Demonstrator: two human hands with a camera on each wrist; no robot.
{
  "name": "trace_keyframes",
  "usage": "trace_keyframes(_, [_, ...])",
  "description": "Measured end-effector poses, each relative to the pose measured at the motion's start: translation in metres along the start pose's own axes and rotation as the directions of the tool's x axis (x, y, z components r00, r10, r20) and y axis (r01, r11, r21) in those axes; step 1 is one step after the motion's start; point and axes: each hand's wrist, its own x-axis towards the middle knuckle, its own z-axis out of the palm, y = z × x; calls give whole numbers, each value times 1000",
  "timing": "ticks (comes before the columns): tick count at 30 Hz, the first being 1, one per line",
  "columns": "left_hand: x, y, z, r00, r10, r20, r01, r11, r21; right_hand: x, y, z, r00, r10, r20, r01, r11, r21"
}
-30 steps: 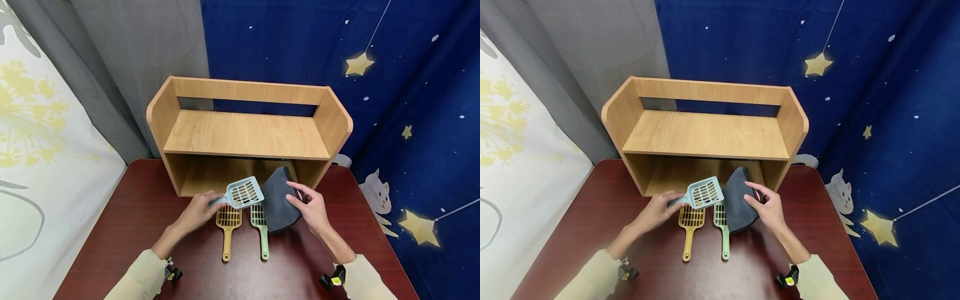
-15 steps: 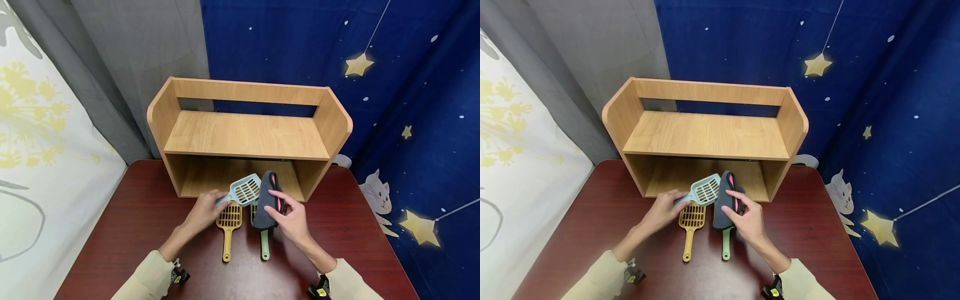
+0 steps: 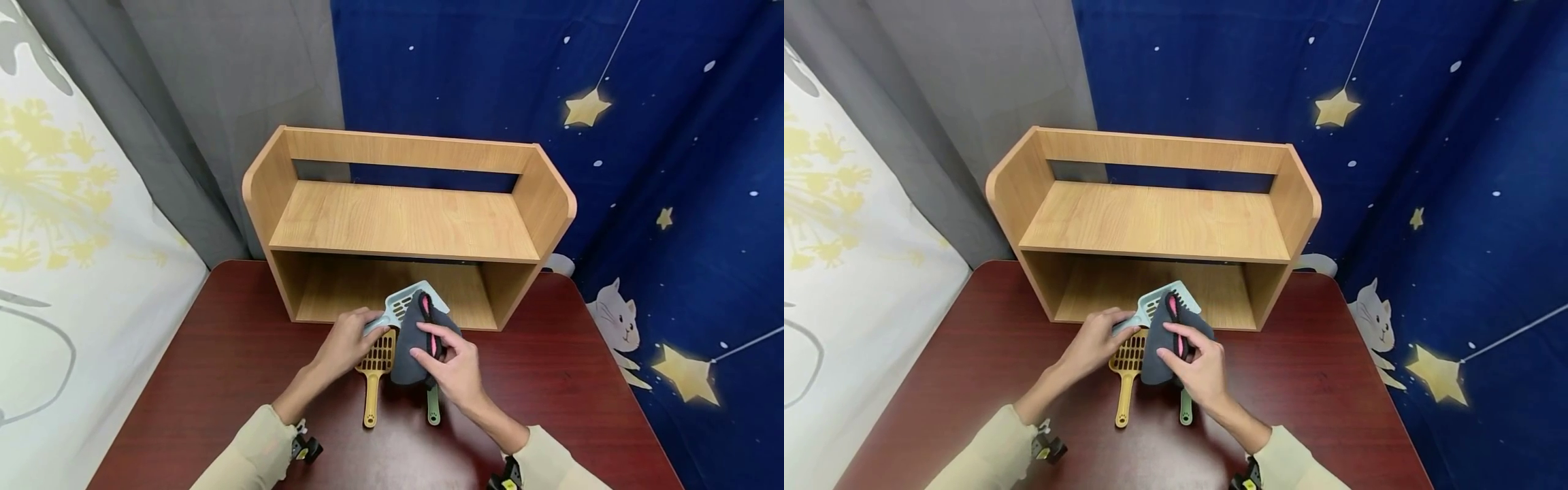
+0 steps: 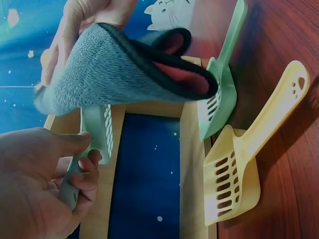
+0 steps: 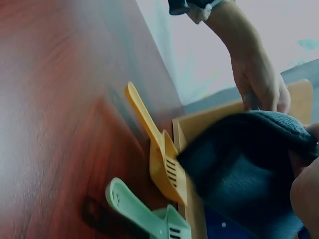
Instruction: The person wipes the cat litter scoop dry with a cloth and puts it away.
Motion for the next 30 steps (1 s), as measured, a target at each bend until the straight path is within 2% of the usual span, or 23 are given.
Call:
trace_keyframes(6, [-4, -3, -5, 1000, -17, -2, 17, 1000, -8, 13, 5, -20, 988, 17, -155, -25, 998, -50])
trace_keyframes(11, [-8, -7, -8, 999, -32, -6, 32, 999, -18, 26, 9, -38, 977, 36, -208, -42, 999, -26])
trace_keyframes(15, [-9, -8, -8, 999, -38, -4, 38, 999, -31, 25, 9, -38, 986, 17, -169, -25, 999, -48])
trace_keyframes(19, [-8, -6, -5, 999, -51, 8, 51, 998, -45, 16, 6, -24, 995, 5, -103, -11, 998, -65])
trace_keyframes(24, [-7, 0, -2, 997, -75, 20, 76, 996, -42, 2, 1, -5, 999, 32, -21, -32, 999, -26])
trace_keyframes(27, [-5, 3, -1, 997, -73, 18, 74, 996, -53, -2, -1, 2, 999, 2, 37, -2, 1000, -9])
trace_keyframes(30, [-4, 6, 1, 998, -64, 17, 65, 996, -67, -4, -1, 6, 996, -56, 63, 59, 997, -55])
